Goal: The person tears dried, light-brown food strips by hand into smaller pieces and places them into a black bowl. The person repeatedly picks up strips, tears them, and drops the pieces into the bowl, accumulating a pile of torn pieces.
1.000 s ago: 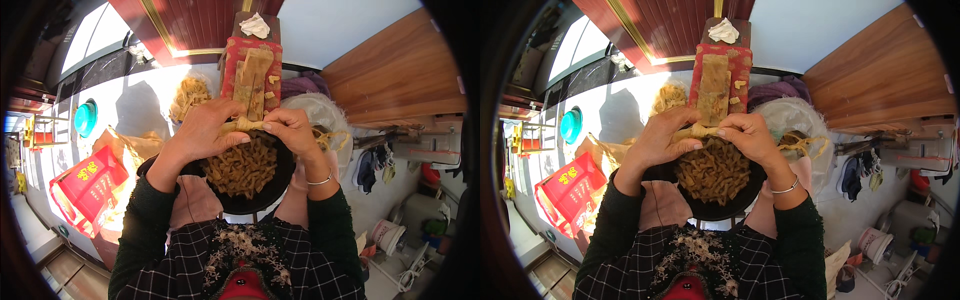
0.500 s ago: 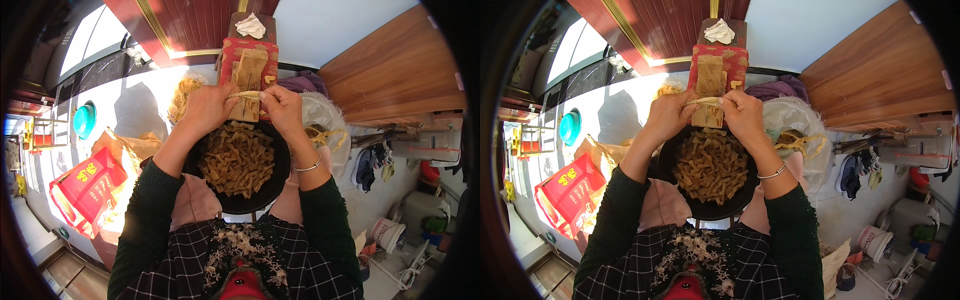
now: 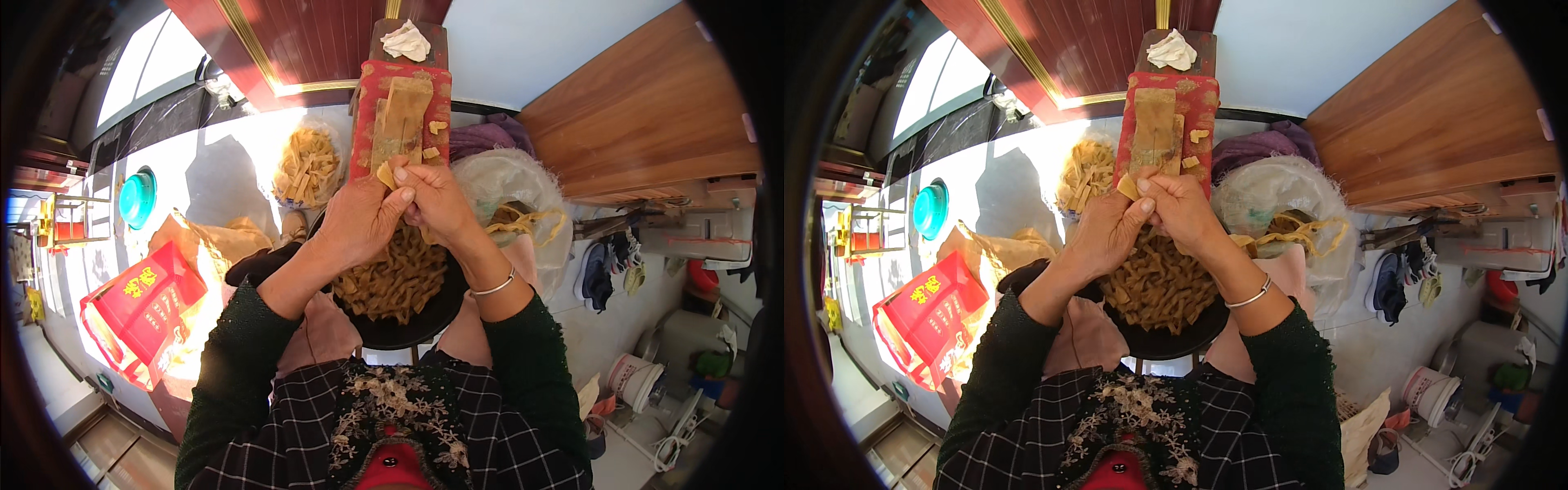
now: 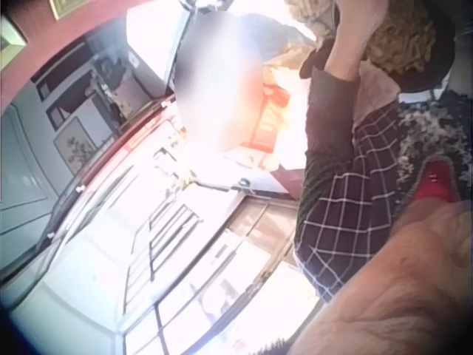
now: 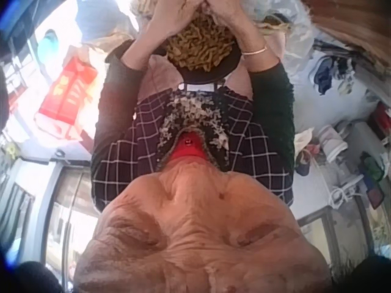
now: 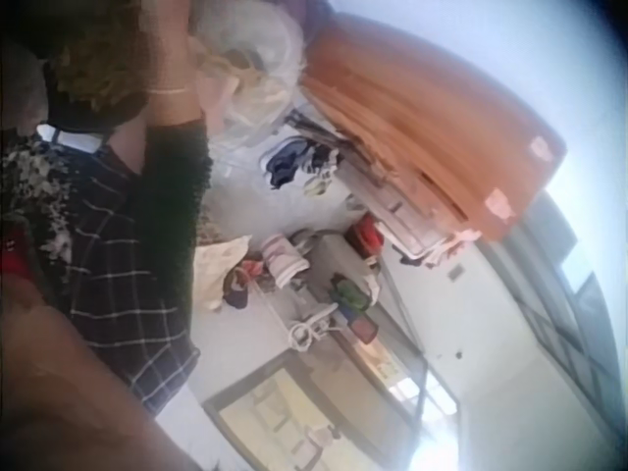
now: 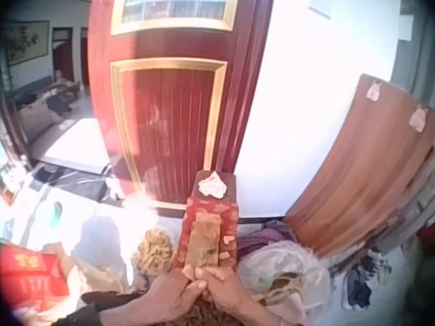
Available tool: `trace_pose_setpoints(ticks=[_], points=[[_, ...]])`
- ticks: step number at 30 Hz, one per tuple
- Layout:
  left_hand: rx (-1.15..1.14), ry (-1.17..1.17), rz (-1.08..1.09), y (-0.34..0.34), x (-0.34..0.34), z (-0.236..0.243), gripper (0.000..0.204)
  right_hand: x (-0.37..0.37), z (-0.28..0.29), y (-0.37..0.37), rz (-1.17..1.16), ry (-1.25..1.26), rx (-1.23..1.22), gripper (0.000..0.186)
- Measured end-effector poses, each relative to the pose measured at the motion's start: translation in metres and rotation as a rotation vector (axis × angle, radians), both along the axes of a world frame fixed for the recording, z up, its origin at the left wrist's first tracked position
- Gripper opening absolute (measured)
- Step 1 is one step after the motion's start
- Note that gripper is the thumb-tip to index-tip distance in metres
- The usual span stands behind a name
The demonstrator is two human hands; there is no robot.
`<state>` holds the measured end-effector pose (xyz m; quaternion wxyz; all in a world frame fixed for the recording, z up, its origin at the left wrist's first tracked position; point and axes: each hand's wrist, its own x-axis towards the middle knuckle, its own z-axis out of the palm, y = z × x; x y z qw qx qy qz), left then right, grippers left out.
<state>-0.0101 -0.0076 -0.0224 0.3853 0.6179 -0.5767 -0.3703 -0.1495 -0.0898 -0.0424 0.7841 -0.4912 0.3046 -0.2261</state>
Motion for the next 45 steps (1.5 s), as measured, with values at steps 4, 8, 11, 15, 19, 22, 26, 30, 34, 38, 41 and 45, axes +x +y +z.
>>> trace_pose_setpoints(ticks=[4, 8, 11, 15, 19, 22, 26, 30, 34, 38, 41, 45], points=[[-0.042, 0.726, 0.179, -0.004, -0.004, -0.006, 0.041, 0.011, 0.01, 0.017, 0.088, -0.181, 0.239, 0.027], [-0.205, 1.331, 0.225, -0.016, 0.013, 0.018, 0.036, 0.008, 0.021, 0.016, 0.186, -0.137, 0.043, 0.025], [-0.321, 1.171, 0.371, -0.015, 0.03, 0.034, 0.034, 0.006, 0.022, 0.019, 0.18, 0.154, -0.693, 0.021], [-0.683, 0.521, 0.492, -0.009, 0.03, 0.032, 0.045, 0.0, 0.044, 0.023, 0.234, -0.096, -0.295, 0.019], [-0.722, 0.09, 0.199, -0.005, 0.015, 0.015, 0.044, -0.001, 0.043, 0.028, 0.053, -0.198, -0.315, 0.021], [-0.549, 0.076, 0.101, 0.004, -0.01, 0.011, 0.036, 0.009, 0.023, 0.032, -0.236, 0.073, -0.943, 0.018], [-0.125, 0.455, 0.179, -0.002, 0.0, 0.011, 0.037, 0.008, 0.027, 0.028, -0.265, 0.076, -0.719, 0.02], [-0.22, 0.06, 0.216, -0.008, 0.003, 0.011, 0.01, -0.006, 0.025, 0.02, -0.051, -0.234, 0.22, 0.023], [-0.626, -0.023, -0.064, -0.007, 0.007, 0.012, 0.013, -0.015, 0.035, 0.005, 0.262, -0.245, 0.596, 0.018], [-0.452, -0.077, 0.063, -0.001, 0.007, 0.015, 0.011, -0.014, 0.03, 0.003, 0.212, -0.058, 0.141, 0.015], [-0.184, 0.165, 0.167, -0.003, 0.009, 0.007, 0.005, -0.007, 0.023, 0.011, 0.035, 0.046, -0.359, 0.013], [-0.007, 0.316, 0.211, -0.009, 0.018, 0.0, 0.001, -0.007, 0.023, 0.014, -0.03, 0.052, -0.367, 0.014]])
